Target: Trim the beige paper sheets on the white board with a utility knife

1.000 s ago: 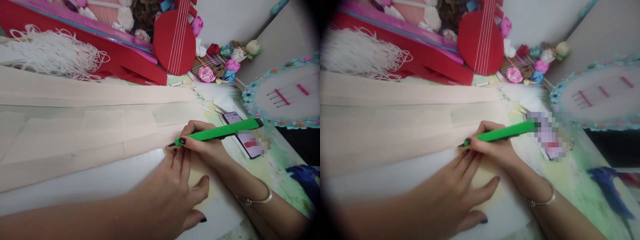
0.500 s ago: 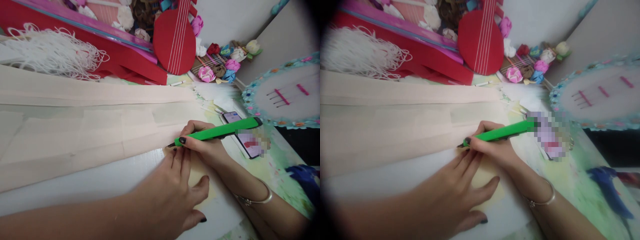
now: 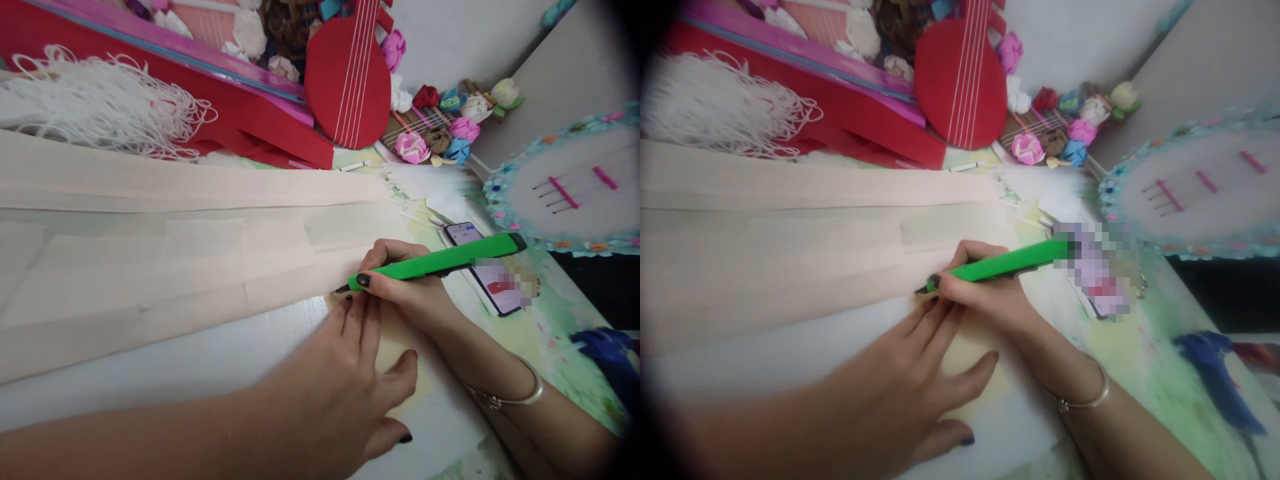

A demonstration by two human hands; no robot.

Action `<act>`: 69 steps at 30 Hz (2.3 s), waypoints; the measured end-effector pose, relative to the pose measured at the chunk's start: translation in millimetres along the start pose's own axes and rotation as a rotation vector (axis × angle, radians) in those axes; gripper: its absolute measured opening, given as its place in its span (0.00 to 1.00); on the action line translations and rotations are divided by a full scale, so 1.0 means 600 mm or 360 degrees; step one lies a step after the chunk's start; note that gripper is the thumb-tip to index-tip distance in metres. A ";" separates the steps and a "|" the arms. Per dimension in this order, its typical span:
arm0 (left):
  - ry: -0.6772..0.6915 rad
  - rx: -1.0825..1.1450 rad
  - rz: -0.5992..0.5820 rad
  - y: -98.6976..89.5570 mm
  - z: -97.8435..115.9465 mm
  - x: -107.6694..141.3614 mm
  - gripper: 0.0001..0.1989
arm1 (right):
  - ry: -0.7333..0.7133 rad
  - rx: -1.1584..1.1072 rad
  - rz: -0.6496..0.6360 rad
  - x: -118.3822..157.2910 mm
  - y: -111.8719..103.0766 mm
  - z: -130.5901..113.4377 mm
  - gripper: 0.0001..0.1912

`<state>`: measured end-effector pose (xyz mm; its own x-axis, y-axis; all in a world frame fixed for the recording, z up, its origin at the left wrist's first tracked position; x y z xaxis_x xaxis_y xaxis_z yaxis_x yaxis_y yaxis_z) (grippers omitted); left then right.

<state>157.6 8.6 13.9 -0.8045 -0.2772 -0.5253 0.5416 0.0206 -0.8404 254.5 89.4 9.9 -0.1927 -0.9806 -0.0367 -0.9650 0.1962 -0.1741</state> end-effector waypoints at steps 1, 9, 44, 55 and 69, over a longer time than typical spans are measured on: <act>-0.0001 -0.0006 0.0003 0.000 0.000 0.000 0.32 | 0.0000 0.0001 -0.0001 0.000 0.000 0.000 0.10; 0.0010 -0.0004 0.0011 -0.004 -0.001 -0.001 0.31 | 0.0045 0.0018 -0.0043 0.000 0.000 -0.003 0.08; -0.0006 0.0015 0.0018 -0.002 0.002 0.000 0.32 | 0.0050 -0.0009 -0.0025 0.001 -0.006 0.007 0.07; 0.0012 -0.0001 -0.0014 -0.003 0.000 -0.001 0.31 | 0.0031 0.0092 -0.0026 0.000 -0.003 0.002 0.09; 0.0003 0.0037 -0.0012 -0.005 0.000 -0.002 0.31 | 0.0097 0.0050 -0.0047 -0.003 -0.012 0.010 0.09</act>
<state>157.2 9.0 16.9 -0.8090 -0.2754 -0.5194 0.5412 -0.0037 -0.8409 263.0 89.6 5.5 -0.1760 -0.9840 0.0289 -0.9645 0.1664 -0.2052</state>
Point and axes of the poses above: each hand's wrist, its own x-axis away from the middle knuckle, its own y-axis out of the palm, z = x × y, the point moved 8 cm from there along -x, towards the middle knuckle, and after that the axes turned 14 degrees about z, right-handed, at the moved point
